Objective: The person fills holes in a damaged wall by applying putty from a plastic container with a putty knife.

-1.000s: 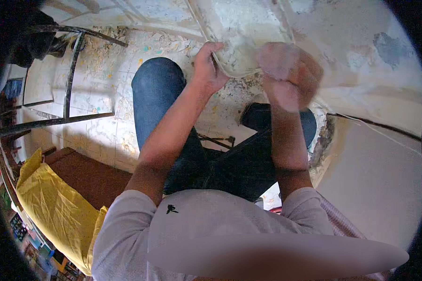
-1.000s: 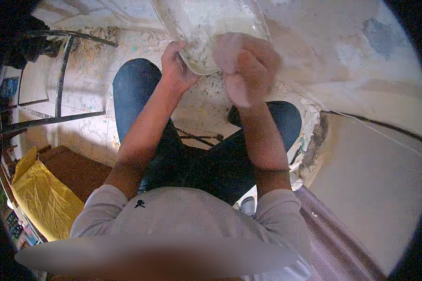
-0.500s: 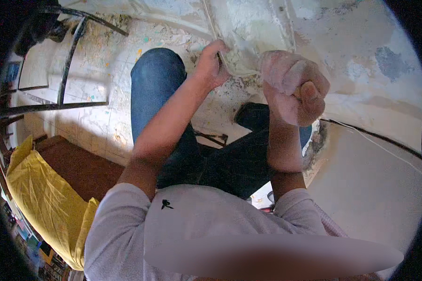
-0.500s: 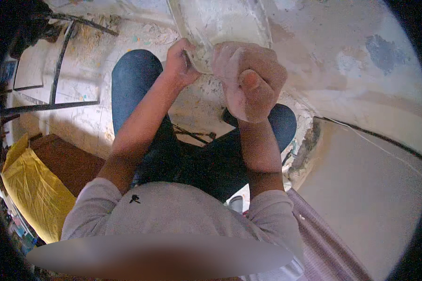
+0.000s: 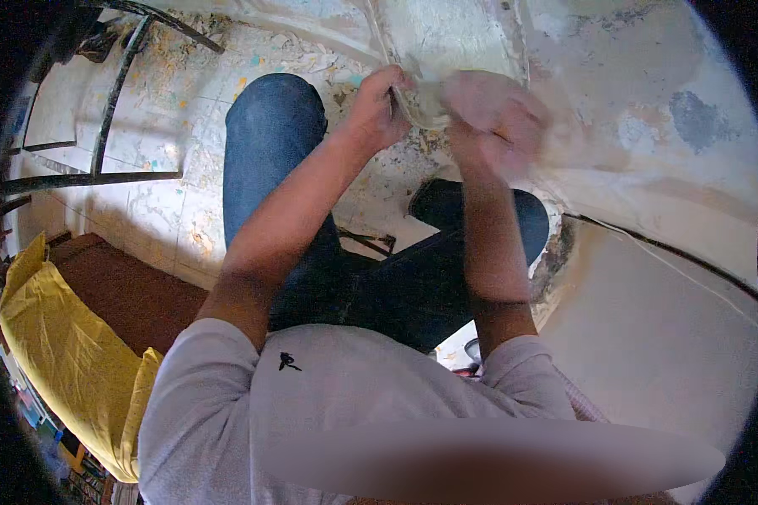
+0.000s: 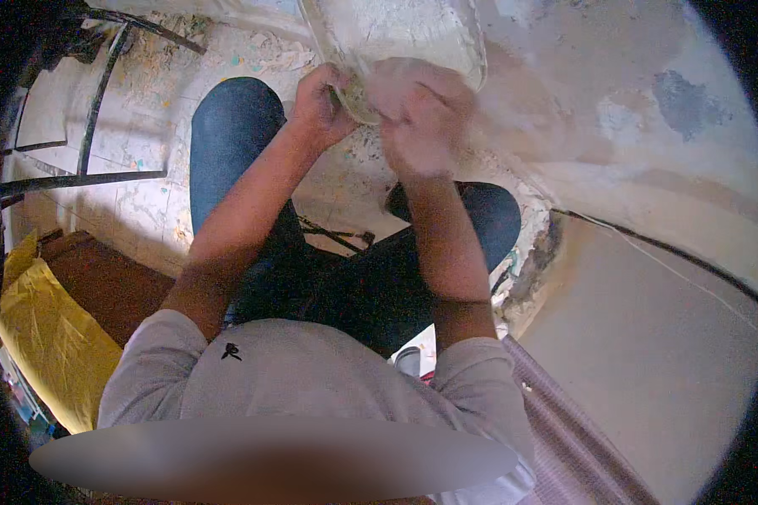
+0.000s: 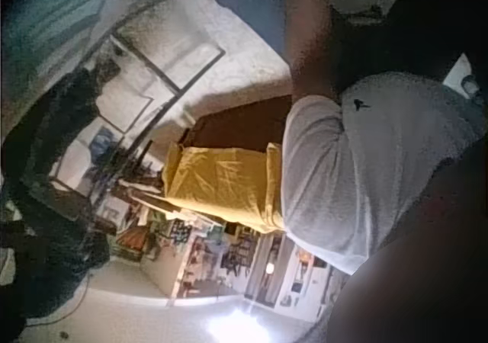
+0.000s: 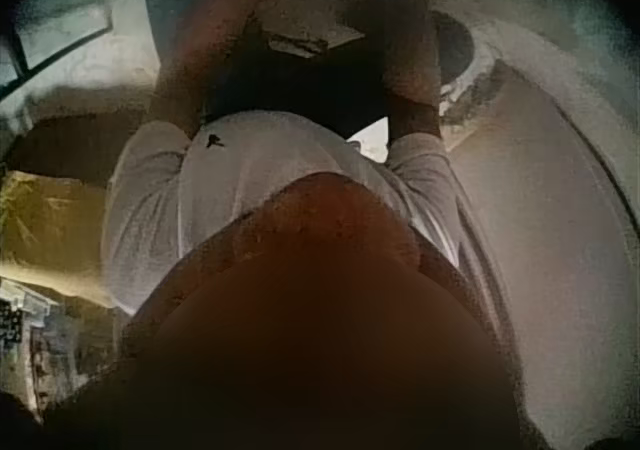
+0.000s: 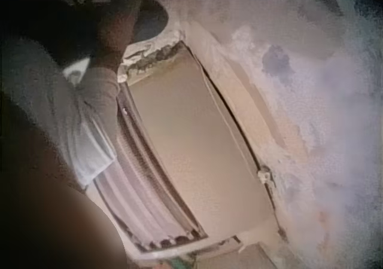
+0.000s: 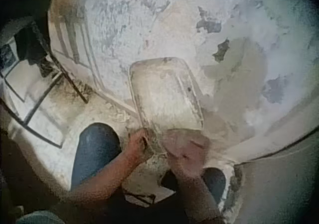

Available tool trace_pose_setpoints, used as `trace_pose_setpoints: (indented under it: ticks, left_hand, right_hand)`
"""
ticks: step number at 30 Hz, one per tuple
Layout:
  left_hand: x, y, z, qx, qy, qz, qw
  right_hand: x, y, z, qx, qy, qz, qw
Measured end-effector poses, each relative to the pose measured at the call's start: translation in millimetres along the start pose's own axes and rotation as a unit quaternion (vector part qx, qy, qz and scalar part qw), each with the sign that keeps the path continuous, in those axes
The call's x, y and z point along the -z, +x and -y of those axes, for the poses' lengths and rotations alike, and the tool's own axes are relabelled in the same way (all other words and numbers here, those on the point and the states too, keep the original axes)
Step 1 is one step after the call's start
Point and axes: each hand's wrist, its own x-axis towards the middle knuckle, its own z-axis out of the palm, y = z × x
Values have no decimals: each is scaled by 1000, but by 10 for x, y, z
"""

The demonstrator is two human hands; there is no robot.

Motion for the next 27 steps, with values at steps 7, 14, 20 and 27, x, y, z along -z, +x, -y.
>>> trace_pose_setpoints:
  ticks: [7, 14, 20, 27]
  left_hand:
    - [-70, -81, -4, 22, -53, 7, 998]
    - [-185, -116, -22, 24, -29, 42, 998]
    - [-214, -159, -57, 31, -31, 55, 998]
    - [-266, -154, -58, 47, -21, 55, 997]
  right_hand:
    - [-92, 75, -17, -30, -42, -14, 999]
    - [107, 71, -19, 39, -277, -88, 956]
    - [172, 10, 200, 14, -19, -104, 994]
    - [230, 64, 218, 142, -440, -10, 887]
